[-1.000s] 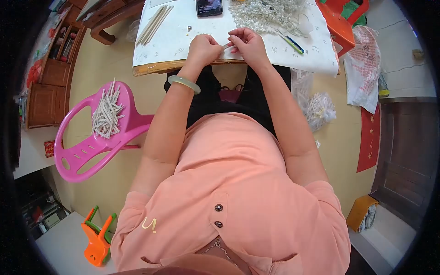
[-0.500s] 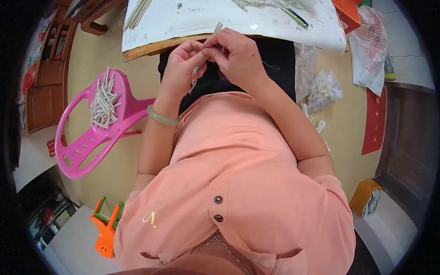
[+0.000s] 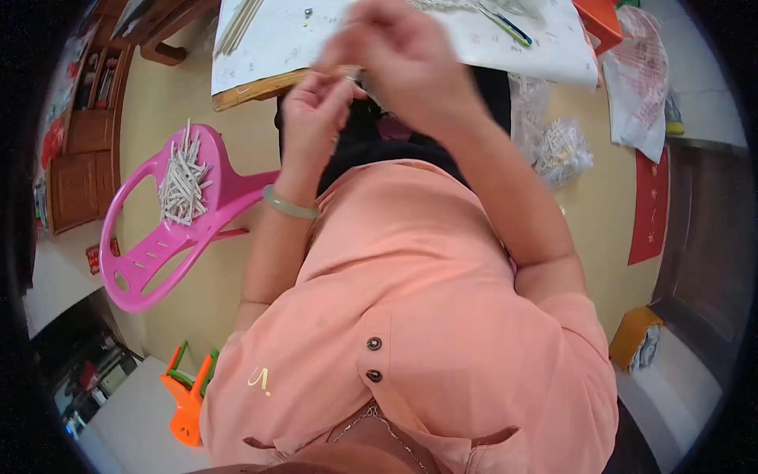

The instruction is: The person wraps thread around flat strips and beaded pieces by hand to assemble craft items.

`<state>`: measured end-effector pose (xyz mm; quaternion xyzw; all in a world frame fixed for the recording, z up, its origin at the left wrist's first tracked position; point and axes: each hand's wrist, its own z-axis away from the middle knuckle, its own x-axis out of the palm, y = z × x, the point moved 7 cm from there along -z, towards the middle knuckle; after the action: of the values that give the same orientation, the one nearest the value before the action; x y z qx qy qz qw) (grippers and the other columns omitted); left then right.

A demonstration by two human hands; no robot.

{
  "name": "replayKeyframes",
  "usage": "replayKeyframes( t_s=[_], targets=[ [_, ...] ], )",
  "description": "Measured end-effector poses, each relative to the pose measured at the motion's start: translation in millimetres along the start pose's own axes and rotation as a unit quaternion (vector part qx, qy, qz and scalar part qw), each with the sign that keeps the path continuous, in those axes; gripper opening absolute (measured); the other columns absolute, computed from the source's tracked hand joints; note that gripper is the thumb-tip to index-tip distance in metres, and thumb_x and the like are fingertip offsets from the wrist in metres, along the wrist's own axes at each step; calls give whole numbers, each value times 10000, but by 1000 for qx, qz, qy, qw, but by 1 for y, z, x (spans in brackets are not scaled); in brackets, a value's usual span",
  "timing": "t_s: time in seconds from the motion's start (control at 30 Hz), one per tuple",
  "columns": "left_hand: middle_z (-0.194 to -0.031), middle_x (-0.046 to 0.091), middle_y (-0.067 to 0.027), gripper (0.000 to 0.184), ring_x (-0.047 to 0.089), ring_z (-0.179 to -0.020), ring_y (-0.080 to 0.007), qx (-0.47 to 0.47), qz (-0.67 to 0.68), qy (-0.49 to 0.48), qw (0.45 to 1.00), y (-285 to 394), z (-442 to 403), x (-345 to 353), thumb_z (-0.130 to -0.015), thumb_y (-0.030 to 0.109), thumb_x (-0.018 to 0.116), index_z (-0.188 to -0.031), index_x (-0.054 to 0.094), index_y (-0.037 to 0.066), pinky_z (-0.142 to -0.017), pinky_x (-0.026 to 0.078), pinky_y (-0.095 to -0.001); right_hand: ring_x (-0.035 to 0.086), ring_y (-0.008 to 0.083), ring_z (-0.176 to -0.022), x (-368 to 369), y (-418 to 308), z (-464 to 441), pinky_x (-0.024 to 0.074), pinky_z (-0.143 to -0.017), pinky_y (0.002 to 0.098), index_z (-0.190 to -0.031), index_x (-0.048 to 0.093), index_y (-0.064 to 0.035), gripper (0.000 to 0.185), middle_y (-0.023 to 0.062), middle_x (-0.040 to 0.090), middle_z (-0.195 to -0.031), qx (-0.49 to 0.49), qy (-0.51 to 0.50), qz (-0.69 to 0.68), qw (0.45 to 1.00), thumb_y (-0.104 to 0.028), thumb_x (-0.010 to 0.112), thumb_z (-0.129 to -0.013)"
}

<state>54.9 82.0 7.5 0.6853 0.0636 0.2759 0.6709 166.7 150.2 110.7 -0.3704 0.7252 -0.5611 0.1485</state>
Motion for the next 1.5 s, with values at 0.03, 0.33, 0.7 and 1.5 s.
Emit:
replayKeyframes(
  t_s=[0.03, 0.33, 0.7, 1.5],
  targets=[
    [-728, 657, -36, 91, 494, -521, -28, 28, -6, 52, 998, 16, -5, -21, -833, 59, 624, -911, 605, 15, -445, 367, -172, 518, 108, -629, -26, 3, 8, 461, -632, 240, -998, 510, -44, 142, 24, 552, -748, 9, -18, -182, 983, -153, 552, -917],
    [-719, 653, -73, 55, 600, -638, -102, 245, -369, 281, 851, 60, 10, -129, -813, 36, 625, -828, 636, -15, -607, 482, -242, 430, 63, -582, -269, -107, 110, 327, -529, 158, -990, 528, -6, 118, 11, 520, -760, -52, 376, 210, 901, -95, 464, -945],
    [-839, 673, -125, 121, 563, -536, -82, -39, 54, -4, 998, 5, 2, -6, -855, 78, 626, -942, 593, 1, -421, 371, -157, 541, 76, -611, -41, 40, 23, 435, -546, 218, -927, 640, -25, 119, 24, 616, -744, 73, 18, 252, 965, -105, 611, -844],
    [-753, 650, -62, 128, 556, -533, -69, 88, -108, 11, 990, 15, 15, 6, -819, 28, 667, -885, 566, -14, -463, 421, -168, 462, 50, -588, -24, 47, 32, 394, -540, 203, -870, 688, -39, 95, -14, 570, -736, 41, -6, 351, 935, -48, 679, -776]
  ],
)
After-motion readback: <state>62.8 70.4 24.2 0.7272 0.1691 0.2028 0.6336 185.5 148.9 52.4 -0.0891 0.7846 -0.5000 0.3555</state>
